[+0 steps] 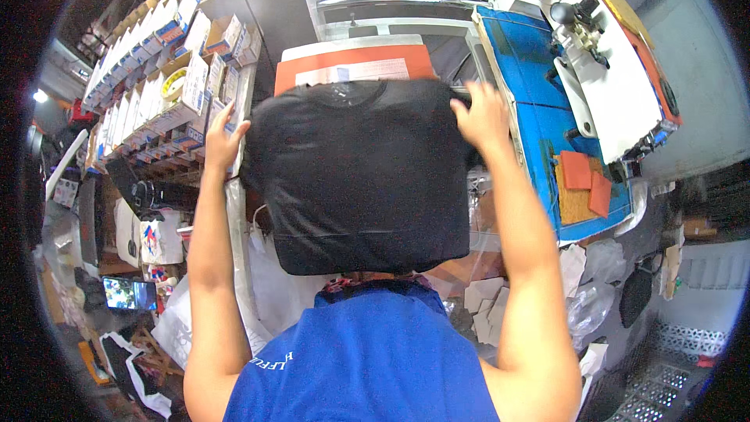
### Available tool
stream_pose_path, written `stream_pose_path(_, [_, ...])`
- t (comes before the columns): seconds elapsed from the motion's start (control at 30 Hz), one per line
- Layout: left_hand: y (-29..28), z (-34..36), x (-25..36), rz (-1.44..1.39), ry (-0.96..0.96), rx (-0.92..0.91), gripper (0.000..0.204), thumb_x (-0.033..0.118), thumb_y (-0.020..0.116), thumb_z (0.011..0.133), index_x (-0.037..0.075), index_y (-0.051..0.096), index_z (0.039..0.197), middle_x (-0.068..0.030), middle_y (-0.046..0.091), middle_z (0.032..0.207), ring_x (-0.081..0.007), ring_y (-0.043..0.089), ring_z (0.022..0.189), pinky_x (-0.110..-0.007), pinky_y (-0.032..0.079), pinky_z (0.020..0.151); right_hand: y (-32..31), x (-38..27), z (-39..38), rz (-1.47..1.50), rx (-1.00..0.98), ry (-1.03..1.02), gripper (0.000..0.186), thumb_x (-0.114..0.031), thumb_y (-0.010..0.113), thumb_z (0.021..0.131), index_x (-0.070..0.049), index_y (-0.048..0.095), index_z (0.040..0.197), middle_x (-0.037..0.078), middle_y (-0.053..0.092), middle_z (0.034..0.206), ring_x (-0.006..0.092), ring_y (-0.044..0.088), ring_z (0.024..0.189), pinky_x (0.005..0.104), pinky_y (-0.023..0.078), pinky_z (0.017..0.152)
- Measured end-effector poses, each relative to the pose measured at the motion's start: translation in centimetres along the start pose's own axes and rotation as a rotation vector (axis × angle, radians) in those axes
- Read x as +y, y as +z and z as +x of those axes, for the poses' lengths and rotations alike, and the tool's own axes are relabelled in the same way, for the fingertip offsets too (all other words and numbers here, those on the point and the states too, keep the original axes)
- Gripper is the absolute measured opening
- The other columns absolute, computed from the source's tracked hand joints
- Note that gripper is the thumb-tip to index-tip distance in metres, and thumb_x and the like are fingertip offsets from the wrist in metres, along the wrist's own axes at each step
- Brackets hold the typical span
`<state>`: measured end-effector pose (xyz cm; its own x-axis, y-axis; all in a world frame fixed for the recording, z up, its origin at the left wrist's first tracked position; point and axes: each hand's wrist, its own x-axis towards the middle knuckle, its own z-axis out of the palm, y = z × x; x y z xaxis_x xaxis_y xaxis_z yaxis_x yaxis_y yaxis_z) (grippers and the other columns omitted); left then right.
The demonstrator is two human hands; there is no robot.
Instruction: The person unpacks a black t-shirt from a plastic bag, places it on a heat press, aligns a small rectangular label, and operates the press. The person then flips the shirt, aligns a larger front graphic, and presses again. The finished shirt is removed and placed aside.
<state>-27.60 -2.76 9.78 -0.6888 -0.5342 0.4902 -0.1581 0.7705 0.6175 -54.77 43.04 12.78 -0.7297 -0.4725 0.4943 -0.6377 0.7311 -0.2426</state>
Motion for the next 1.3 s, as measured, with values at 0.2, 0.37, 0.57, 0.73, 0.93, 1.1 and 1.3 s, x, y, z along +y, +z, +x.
stream_pose_path(0.2, [2.6,-16.5,-0.7,-0.870,-1.300,-0.485,0.074,0.072,0.038,0.095,0.007,0.072,0.093,-0.0091,0.071,0.089,-0.0235,0.065,0.083,-0.041,0.052,0.081,2.3,0.0,-17.1,1.144,-0.540,1.447,0.052,-0.046,0.059,0.098,0.000,0.061,0.122,0.013,0.068,0.119,0.0290,0.065,0.105,0.0410,0.049,0.093])
stream_pose_path(0.37, [4.5,-18.1,-1.8,-1.188,-1.009,0.019,0.036,0.038,0.050,0.105,0.006,0.066,0.106,-0.0055,0.068,0.102,-0.0181,0.063,0.090,-0.035,0.051,0.086,2.4,0.5,-16.4,1.398,-0.221,1.092,0.042,-0.032,0.052,0.104,0.002,0.058,0.129,0.015,0.065,0.124,0.0251,0.063,0.107,0.0370,0.048,0.096])
stream_pose_path(0.57, [-0.1,-21.2,-0.5,-0.360,-0.779,0.042,0.033,0.031,0.047,0.107,0.001,0.061,0.107,-0.0027,0.060,0.100,-0.0130,0.053,0.096,-0.028,0.043,0.091,-1.0,0.9,-19.5,0.865,-0.131,1.032,0.029,-0.025,0.053,0.104,0.001,0.065,0.102,0.004,0.062,0.093,0.0117,0.052,0.086,0.0295,0.043,0.081])
stream_pose_path(0.73, [-1.3,-25.2,2.3,-0.419,-0.816,0.093,0.030,0.027,0.045,0.107,0.003,0.055,0.092,0.0009,0.051,0.087,-0.0110,0.045,0.085,-0.028,0.041,0.080,-2.6,1.0,-23.7,1.000,-0.170,1.127,0.029,-0.027,0.052,0.105,0.000,0.064,0.107,0.005,0.066,0.102,0.0138,0.058,0.091,0.0303,0.046,0.084])
stream_pose_path(0.93, [-1.5,-27.2,0.9,-0.209,-0.862,-0.124,0.029,0.028,0.051,0.105,0.002,0.060,0.098,-0.0024,0.059,0.086,-0.0106,0.051,0.081,-0.025,0.042,0.076,-4.2,-1.0,-25.2,0.221,-0.313,0.905,0.035,-0.031,0.066,0.093,-0.002,0.066,0.110,0.017,0.069,0.094,0.0320,0.066,0.088,0.0408,0.050,0.086])
stream_pose_path(1.1, [-2.1,-31.4,-6.7,-0.175,-0.798,-0.138,0.031,0.026,0.058,0.101,-0.003,0.063,0.110,-0.0098,0.066,0.098,-0.0149,0.061,0.084,-0.029,0.051,0.076,-13.1,-5.2,-15.9,0.221,0.077,0.459,0.008,-0.009,0.066,0.087,-0.002,0.068,0.087,0.016,0.066,0.075,0.0368,0.065,0.073,0.0415,0.050,0.066])
stream_pose_path(1.3, [-0.4,-26.6,-5.0,-0.129,-0.675,-0.174,0.032,0.022,0.064,0.097,-0.005,0.064,0.112,-0.0124,0.068,0.102,-0.0190,0.062,0.093,-0.032,0.049,0.086,-17.4,7.4,-12.7,-0.492,0.033,0.810,0.062,-0.043,0.056,0.096,-0.003,0.046,0.142,0.021,0.053,0.140,0.0399,0.046,0.131,0.0530,0.036,0.108])
